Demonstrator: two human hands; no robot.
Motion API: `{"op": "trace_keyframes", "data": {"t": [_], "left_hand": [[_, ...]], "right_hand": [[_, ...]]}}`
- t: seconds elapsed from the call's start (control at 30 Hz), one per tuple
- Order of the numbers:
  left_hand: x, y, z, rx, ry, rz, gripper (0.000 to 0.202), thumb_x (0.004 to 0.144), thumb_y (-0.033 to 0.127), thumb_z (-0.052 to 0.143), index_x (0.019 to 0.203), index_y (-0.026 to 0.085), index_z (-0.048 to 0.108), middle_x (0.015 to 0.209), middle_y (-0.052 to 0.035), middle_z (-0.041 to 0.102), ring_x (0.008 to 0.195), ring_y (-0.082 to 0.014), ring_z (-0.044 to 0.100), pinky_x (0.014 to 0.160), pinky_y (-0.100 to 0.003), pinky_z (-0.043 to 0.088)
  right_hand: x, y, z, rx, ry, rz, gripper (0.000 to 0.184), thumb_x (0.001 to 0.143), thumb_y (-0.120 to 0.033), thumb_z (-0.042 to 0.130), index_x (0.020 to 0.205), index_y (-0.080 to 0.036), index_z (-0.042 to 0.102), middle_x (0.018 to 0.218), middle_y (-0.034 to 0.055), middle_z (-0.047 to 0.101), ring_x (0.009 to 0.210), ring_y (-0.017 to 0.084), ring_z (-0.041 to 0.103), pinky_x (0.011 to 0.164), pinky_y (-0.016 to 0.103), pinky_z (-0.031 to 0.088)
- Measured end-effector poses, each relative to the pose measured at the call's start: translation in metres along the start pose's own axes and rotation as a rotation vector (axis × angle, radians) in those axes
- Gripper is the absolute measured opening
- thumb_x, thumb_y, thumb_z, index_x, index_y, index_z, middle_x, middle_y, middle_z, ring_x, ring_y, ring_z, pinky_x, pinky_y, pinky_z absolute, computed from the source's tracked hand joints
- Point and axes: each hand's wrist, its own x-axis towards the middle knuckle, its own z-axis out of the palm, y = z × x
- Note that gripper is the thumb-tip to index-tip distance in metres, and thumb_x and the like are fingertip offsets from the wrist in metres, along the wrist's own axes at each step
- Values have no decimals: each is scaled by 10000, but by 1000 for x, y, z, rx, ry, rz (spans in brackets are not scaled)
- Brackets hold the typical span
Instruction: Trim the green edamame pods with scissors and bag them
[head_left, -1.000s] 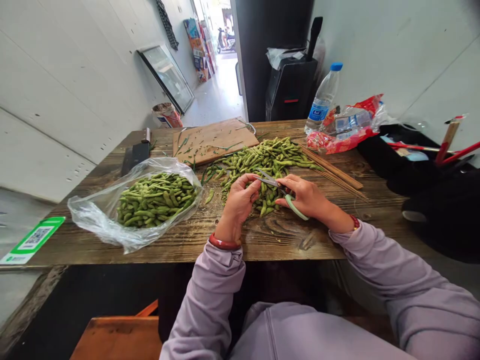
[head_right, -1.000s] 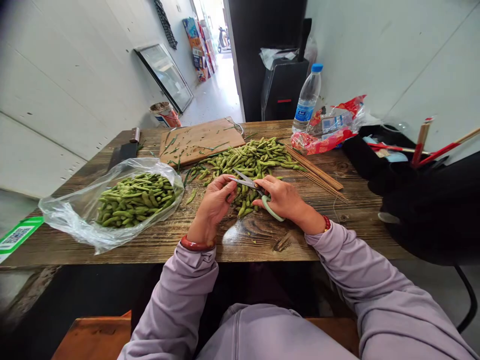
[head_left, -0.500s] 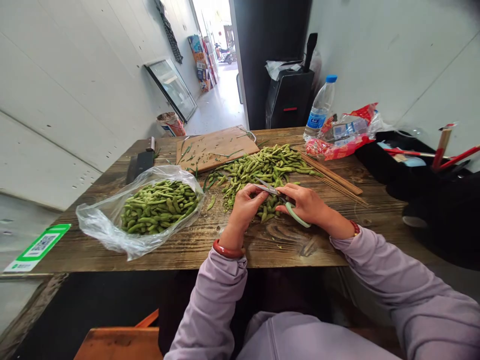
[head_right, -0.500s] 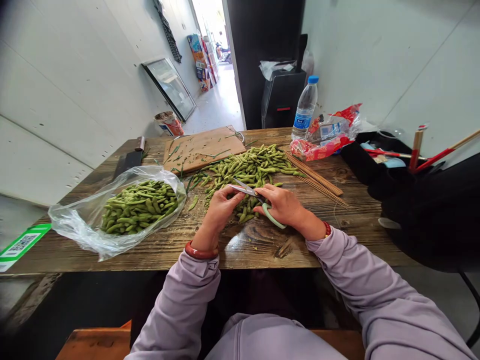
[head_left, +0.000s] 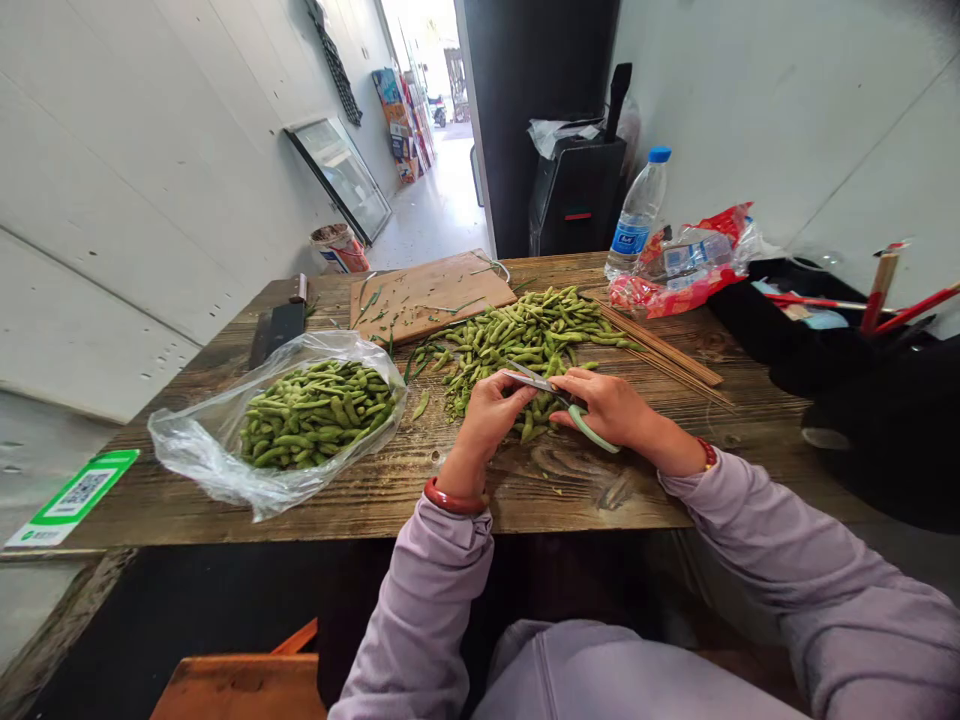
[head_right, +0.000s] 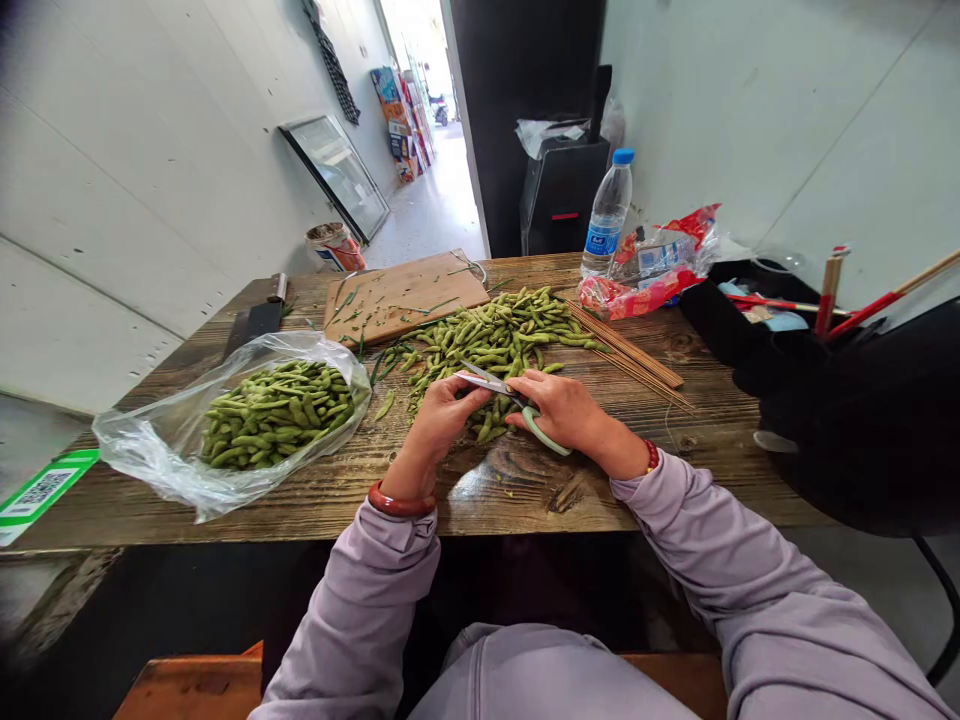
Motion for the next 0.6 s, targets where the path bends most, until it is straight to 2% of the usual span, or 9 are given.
{"op": "trace_keyframes", "data": {"t": [0.07, 0.13, 0.27, 0.4, 0.6], "left_hand": [[0, 1, -1, -16, 3, -13, 110, 753, 240, 762, 806, 148, 790, 803, -44, 733, 765, -146, 605, 775, -258, 459], [-1, 3, -1, -67, 27, -32, 126, 758, 263, 758, 803, 146, 773, 768, -29, 699, 699, -116, 558, 683, -229, 430], [-1, 6, -1, -275, 97, -128, 228, 710, 334, 807, 763, 147, 689, 612, 35, 541, 515, -54, 386, 480, -199, 258], [0, 11, -1, -435, 107, -211, 315, 635, 309, 858, 790, 145, 639, 663, 8, 611, 521, -48, 436, 458, -175, 228], [-1, 13, -1, -510, 82, -229, 308, 650, 263, 844, 816, 148, 611, 704, -13, 655, 519, -41, 434, 452, -159, 229]], "right_hand": [[0, 1, -1, -8, -9, -2, 385, 889, -370, 714, 1229, -199, 655, 1071, 104, 711, 911, 249, 694, 764, 337, 532], [1, 2, -2, -2, -14, 3, 389, 889, -378, 712, 1227, -194, 658, 1089, 112, 715, 946, 266, 693, 785, 351, 535], [2, 4, -4, 37, 29, 65, 387, 875, -367, 717, 1224, -212, 662, 1048, 93, 709, 866, 245, 676, 750, 347, 526], [3, 3, -6, 64, 73, 120, 425, 856, -389, 734, 1231, -203, 656, 979, 68, 677, 748, 209, 635, 685, 332, 505], [2, -2, -5, 62, 63, 90, 497, 845, -401, 749, 1290, -219, 622, 1031, 70, 668, 790, 215, 650, 700, 331, 510]]}}
